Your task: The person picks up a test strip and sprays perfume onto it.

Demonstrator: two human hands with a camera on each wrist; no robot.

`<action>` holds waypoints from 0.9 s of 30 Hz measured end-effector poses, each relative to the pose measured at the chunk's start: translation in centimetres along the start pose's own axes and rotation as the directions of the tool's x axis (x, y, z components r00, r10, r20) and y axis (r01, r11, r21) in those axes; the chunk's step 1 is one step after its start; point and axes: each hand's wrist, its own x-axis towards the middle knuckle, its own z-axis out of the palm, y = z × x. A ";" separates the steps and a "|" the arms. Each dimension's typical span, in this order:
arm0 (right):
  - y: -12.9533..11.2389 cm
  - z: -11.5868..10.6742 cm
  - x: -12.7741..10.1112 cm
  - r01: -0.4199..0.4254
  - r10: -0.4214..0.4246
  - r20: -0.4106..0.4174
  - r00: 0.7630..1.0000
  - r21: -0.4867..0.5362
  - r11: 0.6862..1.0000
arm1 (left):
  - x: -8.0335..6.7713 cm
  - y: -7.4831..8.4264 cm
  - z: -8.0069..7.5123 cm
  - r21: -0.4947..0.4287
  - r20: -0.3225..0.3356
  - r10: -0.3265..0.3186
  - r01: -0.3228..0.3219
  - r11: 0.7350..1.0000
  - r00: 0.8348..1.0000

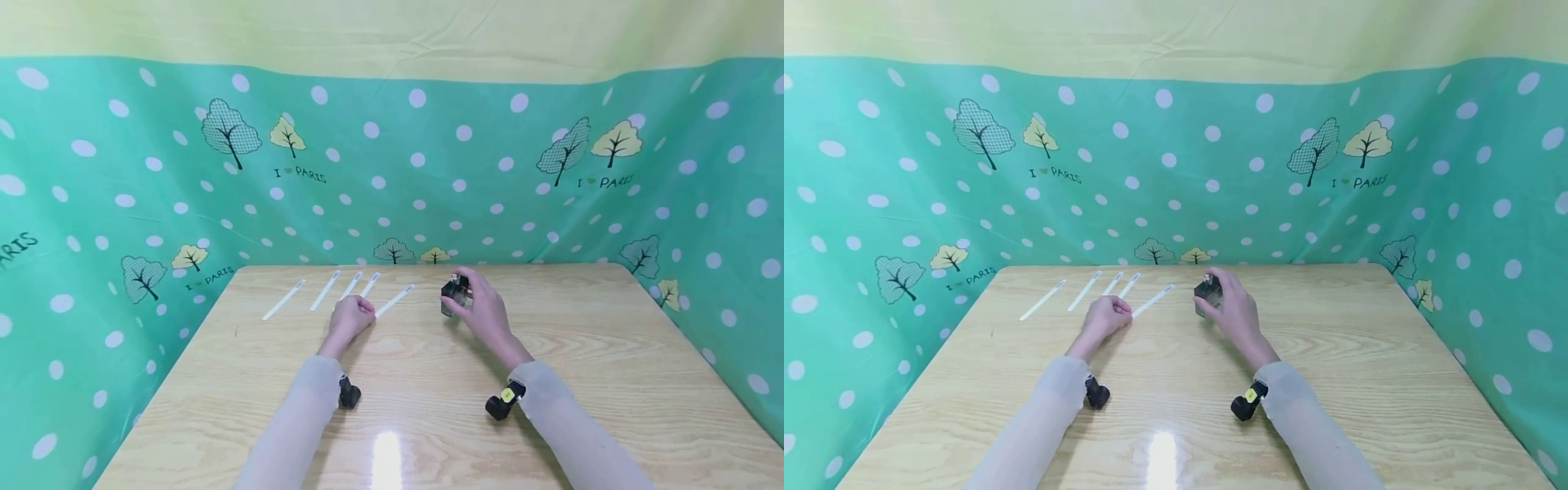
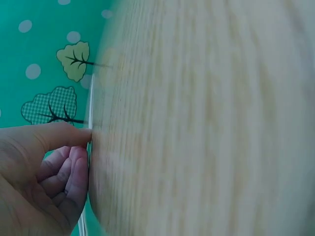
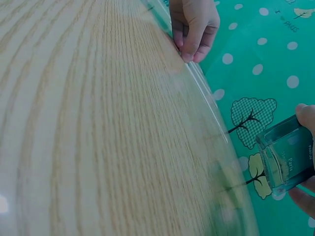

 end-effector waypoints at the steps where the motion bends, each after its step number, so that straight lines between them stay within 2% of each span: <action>1: 0.0 0.0 0.0 0.004 -0.004 -0.001 1.000 0.000 1.000 | 0.0 0.0 0.0 -0.003 -0.004 0.006 -0.006 1.000 1.000; 10: 0.0 0.0 -0.2 0.018 -0.018 -0.011 1.000 0.003 1.000 | -0.2 -0.2 -0.1 -0.002 -0.019 0.034 -0.034 0.999 0.999; 21: 0.1 0.0 -0.4 0.027 -0.027 -0.012 1.000 0.009 1.000 | -0.3 0.3 0.0 -0.013 0.036 0.014 -0.014 1.000 0.999; 27: 0.1 -0.1 -0.3 0.026 -0.025 -0.013 1.000 0.006 1.000 | -0.2 0.1 -0.2 -0.040 0.039 0.017 -0.016 0.999 0.999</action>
